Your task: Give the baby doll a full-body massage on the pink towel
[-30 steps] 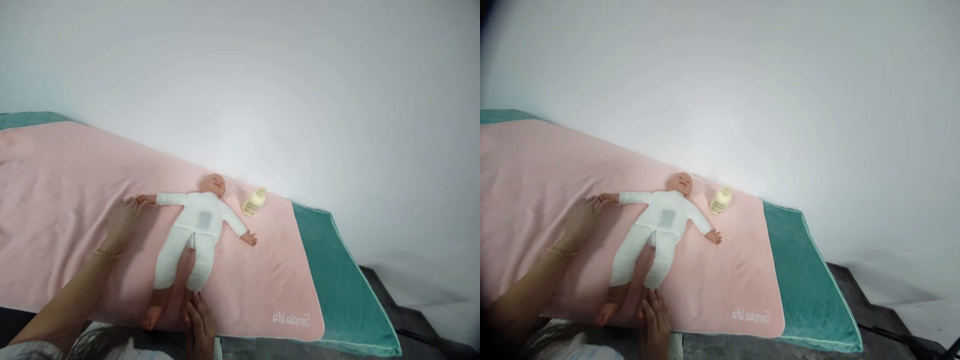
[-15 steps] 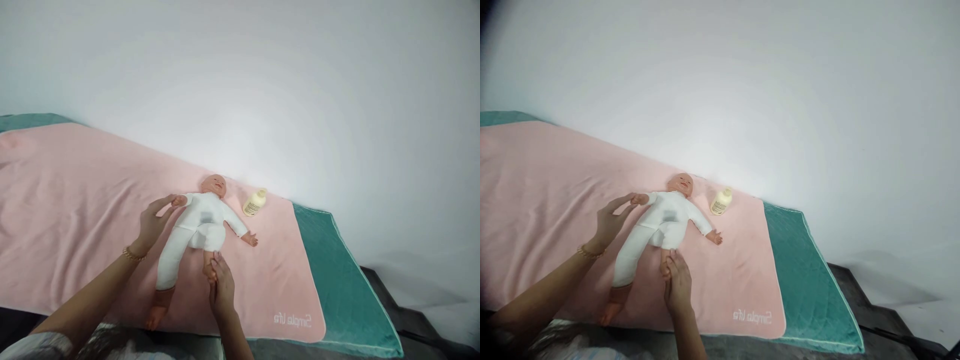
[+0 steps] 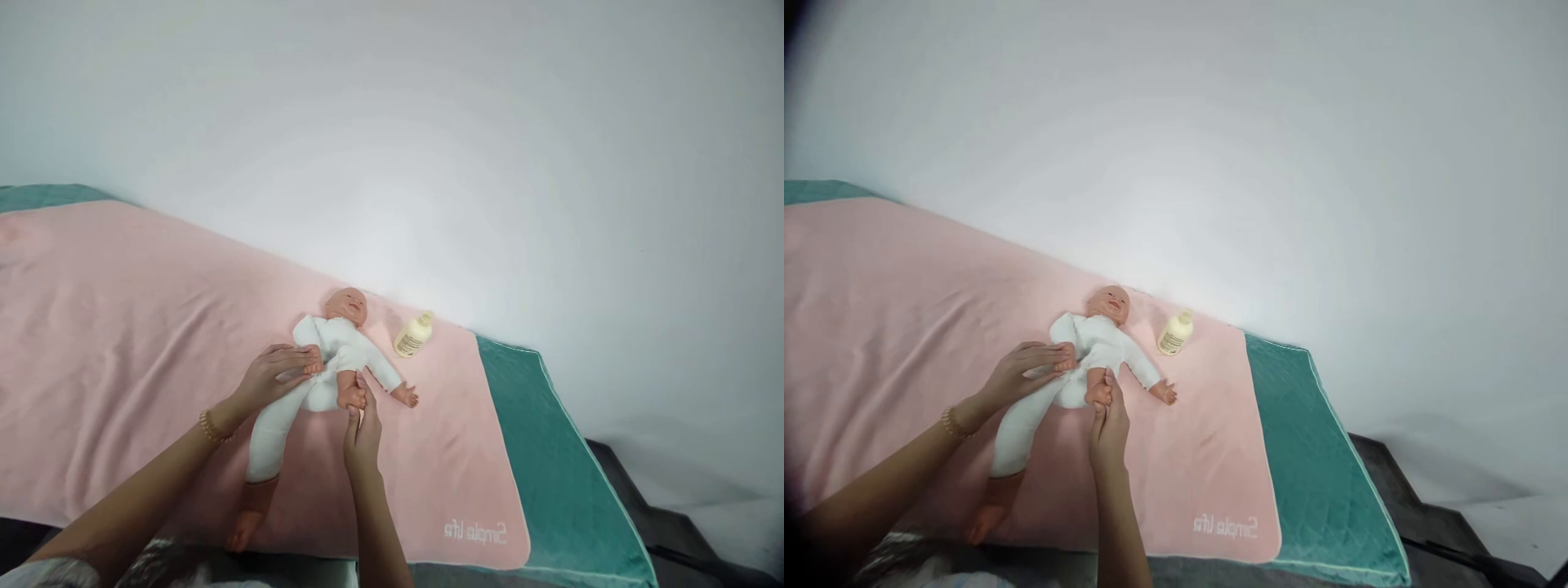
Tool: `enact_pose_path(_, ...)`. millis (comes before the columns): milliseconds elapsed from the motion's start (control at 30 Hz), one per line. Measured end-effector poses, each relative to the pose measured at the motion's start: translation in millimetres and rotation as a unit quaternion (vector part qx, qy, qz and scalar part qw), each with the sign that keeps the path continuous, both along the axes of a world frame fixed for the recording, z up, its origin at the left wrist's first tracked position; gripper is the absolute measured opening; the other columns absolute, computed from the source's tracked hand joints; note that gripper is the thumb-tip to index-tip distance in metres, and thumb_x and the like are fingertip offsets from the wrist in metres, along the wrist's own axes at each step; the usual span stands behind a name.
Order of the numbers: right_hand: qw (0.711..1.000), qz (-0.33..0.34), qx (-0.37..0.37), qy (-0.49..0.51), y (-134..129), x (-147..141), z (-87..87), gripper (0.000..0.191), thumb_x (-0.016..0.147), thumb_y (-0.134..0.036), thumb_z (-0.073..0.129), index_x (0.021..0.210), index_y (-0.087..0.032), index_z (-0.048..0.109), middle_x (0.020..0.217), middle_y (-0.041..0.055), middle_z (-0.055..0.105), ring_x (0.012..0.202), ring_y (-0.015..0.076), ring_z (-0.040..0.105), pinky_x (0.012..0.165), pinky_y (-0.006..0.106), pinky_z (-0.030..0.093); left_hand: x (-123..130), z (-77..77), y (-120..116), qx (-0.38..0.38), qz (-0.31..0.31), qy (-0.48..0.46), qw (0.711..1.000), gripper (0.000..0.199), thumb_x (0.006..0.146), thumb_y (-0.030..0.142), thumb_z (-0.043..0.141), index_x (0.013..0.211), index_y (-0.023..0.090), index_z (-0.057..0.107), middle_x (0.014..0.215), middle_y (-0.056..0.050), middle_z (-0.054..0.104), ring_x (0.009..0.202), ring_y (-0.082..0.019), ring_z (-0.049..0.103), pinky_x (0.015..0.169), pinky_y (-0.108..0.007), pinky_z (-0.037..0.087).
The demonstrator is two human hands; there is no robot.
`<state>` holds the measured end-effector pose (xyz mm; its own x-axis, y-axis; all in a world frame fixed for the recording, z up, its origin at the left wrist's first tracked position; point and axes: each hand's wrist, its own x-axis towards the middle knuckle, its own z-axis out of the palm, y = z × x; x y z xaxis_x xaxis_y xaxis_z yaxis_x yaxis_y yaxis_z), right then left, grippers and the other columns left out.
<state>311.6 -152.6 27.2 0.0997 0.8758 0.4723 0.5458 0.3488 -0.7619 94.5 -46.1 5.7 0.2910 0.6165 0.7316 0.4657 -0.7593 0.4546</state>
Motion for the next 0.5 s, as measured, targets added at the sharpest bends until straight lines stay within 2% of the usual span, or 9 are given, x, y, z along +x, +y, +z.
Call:
enact_pose_path(100,1.0,-0.006,-0.001,-0.007,-11,2,-2.2,0.048,0.103,-0.038,0.033,0.146,-0.019,0.043,0.142,0.0116,0.056,0.131,0.0224,0.054,0.105,0.039,0.05,-6,2.2,-1,-0.016,0.044,-0.051,0.998,0.022,0.091,0.039,0.062,0.106,0.027,0.073,0.11,-0.004,0.075,0.1,-0.023,0.071,0.09,-0.038,0.054)
enact_pose_path(200,0.999,-0.002,0.019,-0.035,-30,6,-9.1,0.047,0.102,-0.037,0.035,0.145,-0.02,0.042,0.142,0.0118,0.055,0.131,0.0231,0.054,0.105,0.042,0.05,-21,3.7,0,-0.04,0.143,-0.114,0.982,0.028,0.091,0.043,0.061,0.111,0.026,0.072,0.109,-0.004,0.075,0.099,-0.023,0.069,0.09,-0.037,0.054)
enact_pose_path(267,0.997,0.006,0.046,-0.062,-46,10,-16.1,0.045,0.102,-0.036,0.036,0.145,-0.021,0.042,0.141,0.012,0.056,0.13,0.0236,0.055,0.103,0.043,0.052,-34,4.1,2,-0.079,0.229,-0.137,0.961,0.036,0.092,0.046,0.059,0.116,0.023,0.071,0.11,-0.004,0.074,0.099,-0.024,0.068,0.09,-0.037,0.053)
enact_pose_path(367,0.99,0.013,0.088,-0.107,-73,13,-27.0,0.044,0.102,-0.035,0.038,0.144,-0.023,0.042,0.139,0.0132,0.057,0.128,0.0256,0.057,0.099,0.045,0.055,-57,1.3,10,-0.199,0.337,-0.12,0.912,0.045,0.096,0.049,0.051,0.126,0.019,0.066,0.105,-0.005,0.074,0.079,-0.022,0.068,0.076,-0.037,0.053)
enact_pose_path(433,0.984,0.022,0.111,-0.136,-90,12,-34.1,0.044,0.101,-0.034,0.04,0.143,-0.023,0.043,0.14,0.0148,0.056,0.126,0.0274,0.058,0.096,0.046,0.057,-70,-4.6,17,-0.238,0.364,-0.089,0.896,0.049,0.099,0.049,0.042,0.13,0.015,0.062,0.101,-0.007,0.073,0.081,-0.024,0.067,0.073,-0.037,0.05)
enact_pose_path(500,0.978,0.036,0.124,-0.165,-105,8,-42.2,0.043,0.099,-0.033,0.045,0.141,-0.023,0.046,0.142,0.016,0.054,0.125,0.0291,0.059,0.092,0.046,0.059,-80,-13.4,24,-0.219,0.331,-0.057,0.916,0.052,0.101,0.048,0.036,0.126,0.009,0.06,0.107,-0.012,0.069,0.102,-0.032,0.062,0.081,-0.042,0.048)
